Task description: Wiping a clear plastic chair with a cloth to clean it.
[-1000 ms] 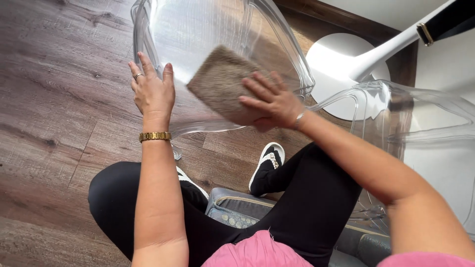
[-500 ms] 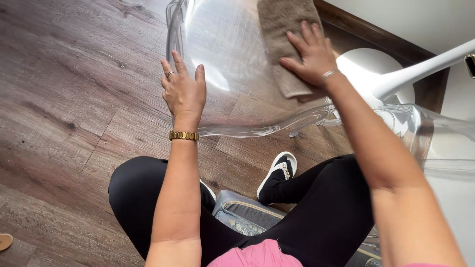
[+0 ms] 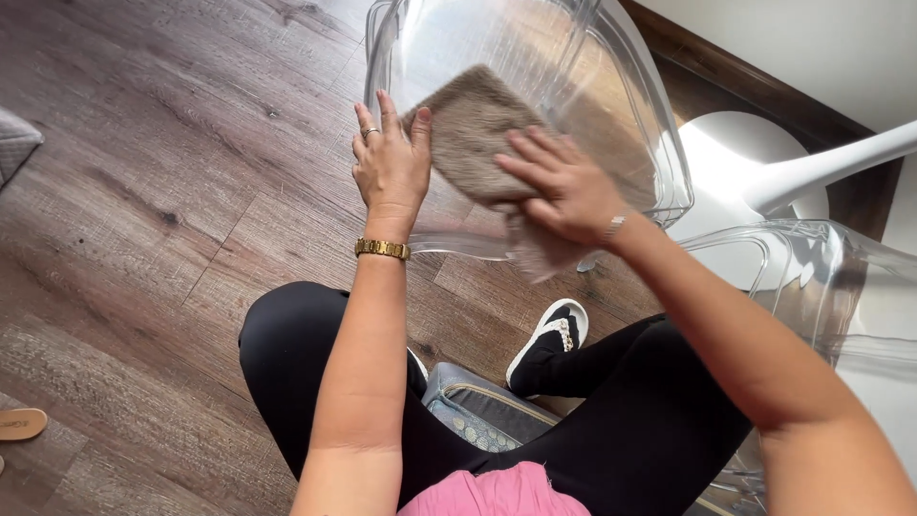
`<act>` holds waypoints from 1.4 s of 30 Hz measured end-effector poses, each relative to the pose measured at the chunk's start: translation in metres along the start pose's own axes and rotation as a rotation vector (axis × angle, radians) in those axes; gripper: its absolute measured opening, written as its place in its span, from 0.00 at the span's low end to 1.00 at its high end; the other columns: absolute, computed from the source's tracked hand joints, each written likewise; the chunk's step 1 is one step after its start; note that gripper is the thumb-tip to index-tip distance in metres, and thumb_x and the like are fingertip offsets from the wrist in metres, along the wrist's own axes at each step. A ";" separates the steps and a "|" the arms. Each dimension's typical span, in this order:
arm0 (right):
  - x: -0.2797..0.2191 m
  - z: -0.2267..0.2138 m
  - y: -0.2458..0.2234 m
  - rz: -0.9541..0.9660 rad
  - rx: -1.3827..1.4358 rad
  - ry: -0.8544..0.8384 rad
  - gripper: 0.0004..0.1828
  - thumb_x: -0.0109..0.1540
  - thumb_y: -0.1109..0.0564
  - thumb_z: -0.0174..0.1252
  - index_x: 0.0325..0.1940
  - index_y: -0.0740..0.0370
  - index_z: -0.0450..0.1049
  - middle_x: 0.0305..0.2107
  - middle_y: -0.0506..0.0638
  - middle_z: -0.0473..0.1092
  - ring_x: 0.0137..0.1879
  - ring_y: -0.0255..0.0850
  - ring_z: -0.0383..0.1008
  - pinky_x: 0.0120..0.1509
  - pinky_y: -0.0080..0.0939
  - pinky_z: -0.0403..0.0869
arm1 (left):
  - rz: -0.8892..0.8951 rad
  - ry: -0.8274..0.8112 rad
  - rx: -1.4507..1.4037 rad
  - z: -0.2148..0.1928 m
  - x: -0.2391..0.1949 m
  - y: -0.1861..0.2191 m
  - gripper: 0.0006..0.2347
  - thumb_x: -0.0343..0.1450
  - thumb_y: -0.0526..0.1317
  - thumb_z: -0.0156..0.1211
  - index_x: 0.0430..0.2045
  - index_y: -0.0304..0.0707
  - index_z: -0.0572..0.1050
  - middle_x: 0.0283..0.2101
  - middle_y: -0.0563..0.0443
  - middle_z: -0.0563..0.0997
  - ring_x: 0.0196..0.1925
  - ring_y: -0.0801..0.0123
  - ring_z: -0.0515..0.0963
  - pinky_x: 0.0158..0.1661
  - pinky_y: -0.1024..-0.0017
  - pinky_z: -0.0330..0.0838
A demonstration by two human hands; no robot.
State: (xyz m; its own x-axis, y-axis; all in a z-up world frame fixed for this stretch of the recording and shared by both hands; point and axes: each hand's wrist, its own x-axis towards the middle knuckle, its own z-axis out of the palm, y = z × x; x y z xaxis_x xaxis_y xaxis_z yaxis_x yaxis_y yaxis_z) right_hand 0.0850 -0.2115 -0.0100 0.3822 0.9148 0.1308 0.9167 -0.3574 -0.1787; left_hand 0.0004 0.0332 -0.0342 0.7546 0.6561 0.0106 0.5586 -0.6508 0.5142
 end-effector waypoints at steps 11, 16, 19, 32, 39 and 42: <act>0.044 -0.011 0.125 0.467 -0.072 0.041 0.35 0.61 0.47 0.44 0.74 0.45 0.61 0.75 0.46 0.47 0.79 0.47 0.39 0.77 0.61 0.44 | -0.021 0.039 0.008 -0.008 -0.007 0.015 0.34 0.74 0.64 0.21 0.69 0.40 0.54 0.70 0.23 0.55 0.63 0.40 0.67 0.49 0.48 0.69; 0.114 0.003 0.075 0.620 -0.065 -0.049 0.37 0.62 0.44 0.41 0.78 0.39 0.51 0.76 0.45 0.36 0.79 0.46 0.28 0.79 0.65 0.34 | -0.055 0.033 -0.043 -0.010 -0.008 0.016 0.34 0.73 0.64 0.21 0.69 0.42 0.54 0.70 0.25 0.54 0.66 0.34 0.63 0.53 0.43 0.68; 0.122 0.000 0.021 0.516 0.041 -0.149 0.36 0.64 0.43 0.37 0.78 0.41 0.47 0.76 0.44 0.33 0.79 0.44 0.25 0.80 0.59 0.33 | -0.027 0.055 -0.044 -0.006 -0.004 0.013 0.35 0.72 0.65 0.21 0.69 0.42 0.55 0.70 0.24 0.56 0.63 0.37 0.66 0.51 0.44 0.68; -0.021 0.030 0.114 0.186 -0.130 0.145 0.31 0.58 0.40 0.49 0.68 0.34 0.65 0.75 0.41 0.54 0.79 0.48 0.52 0.75 0.68 0.50 | -0.032 -0.079 -0.074 -0.013 -0.012 0.010 0.35 0.75 0.67 0.24 0.72 0.42 0.49 0.72 0.27 0.51 0.69 0.28 0.58 0.55 0.35 0.63; 0.072 0.001 0.143 0.547 0.063 0.085 0.32 0.52 0.45 0.50 0.58 0.60 0.70 0.76 0.56 0.45 0.80 0.58 0.33 0.77 0.69 0.36 | -0.003 -0.024 0.020 -0.012 -0.010 0.013 0.37 0.72 0.65 0.19 0.70 0.37 0.50 0.71 0.21 0.50 0.68 0.26 0.56 0.55 0.39 0.63; 0.127 0.001 0.104 0.661 -0.031 -0.003 0.49 0.59 0.20 0.40 0.79 0.36 0.40 0.77 0.47 0.34 0.78 0.57 0.23 0.75 0.73 0.27 | -0.015 -0.023 0.001 -0.015 -0.011 0.016 0.37 0.72 0.64 0.18 0.70 0.37 0.51 0.71 0.21 0.50 0.68 0.26 0.56 0.56 0.38 0.62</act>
State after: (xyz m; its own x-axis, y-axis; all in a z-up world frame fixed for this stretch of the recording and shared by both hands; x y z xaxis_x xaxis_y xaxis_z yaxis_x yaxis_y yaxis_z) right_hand 0.2286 -0.1320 -0.0126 0.8650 0.5018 0.0005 0.4925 -0.8487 -0.1926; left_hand -0.0041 0.0218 -0.0133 0.7534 0.6573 -0.0166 0.5707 -0.6412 0.5131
